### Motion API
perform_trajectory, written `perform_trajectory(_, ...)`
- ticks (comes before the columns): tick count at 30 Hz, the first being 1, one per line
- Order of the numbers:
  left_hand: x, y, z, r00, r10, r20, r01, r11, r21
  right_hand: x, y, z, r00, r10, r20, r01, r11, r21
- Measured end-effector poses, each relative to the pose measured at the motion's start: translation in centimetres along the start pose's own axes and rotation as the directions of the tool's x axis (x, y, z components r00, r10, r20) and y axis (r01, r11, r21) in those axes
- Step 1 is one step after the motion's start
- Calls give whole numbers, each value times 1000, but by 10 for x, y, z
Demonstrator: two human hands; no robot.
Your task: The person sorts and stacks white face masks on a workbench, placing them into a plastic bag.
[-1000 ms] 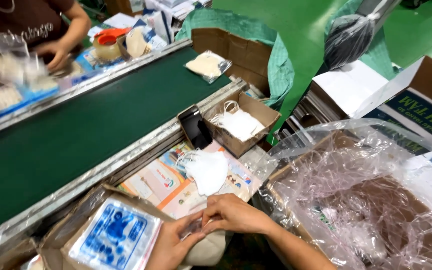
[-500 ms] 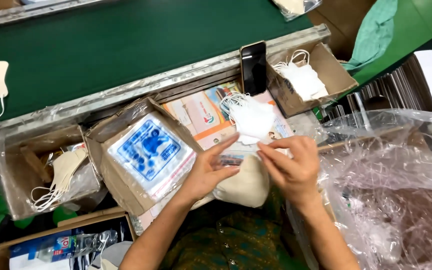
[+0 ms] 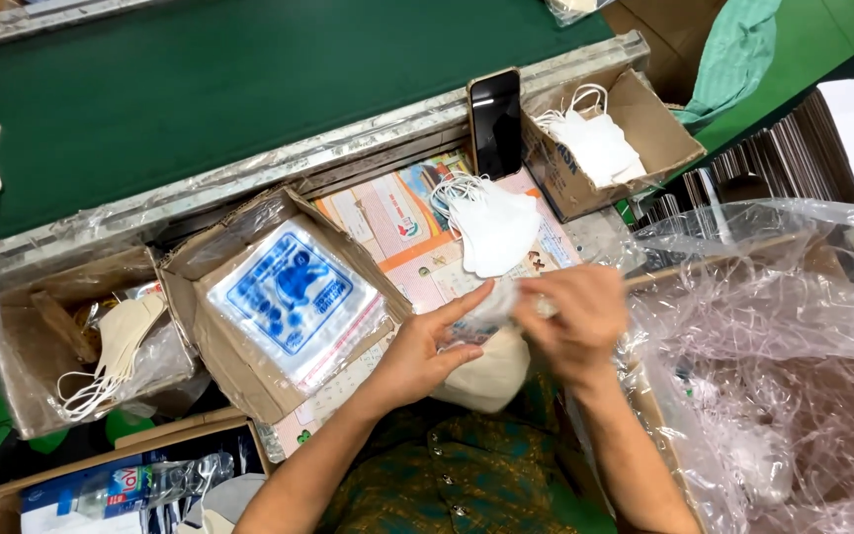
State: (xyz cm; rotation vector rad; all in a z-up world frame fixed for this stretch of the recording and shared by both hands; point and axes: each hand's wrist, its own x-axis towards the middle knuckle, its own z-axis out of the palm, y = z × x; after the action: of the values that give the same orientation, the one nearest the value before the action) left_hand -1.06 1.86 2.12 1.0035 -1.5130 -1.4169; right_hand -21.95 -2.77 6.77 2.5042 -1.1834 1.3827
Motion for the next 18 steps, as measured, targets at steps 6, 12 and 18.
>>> perform_trajectory(6,3,-13,-14,984,-134,-121,102,966,-238,-80,138,-104,759,626,-180,-229,516,825)
perform_trajectory(12,12,-14,-23,957,-62,-284,-52,925,-378,-134,172,-167,653,703,281,-756,625,193)
perform_trajectory(18,17,-4,-17,967,-40,-251,-46,943,-329,-90,88,-150,831,547,103,-402,718,-569)
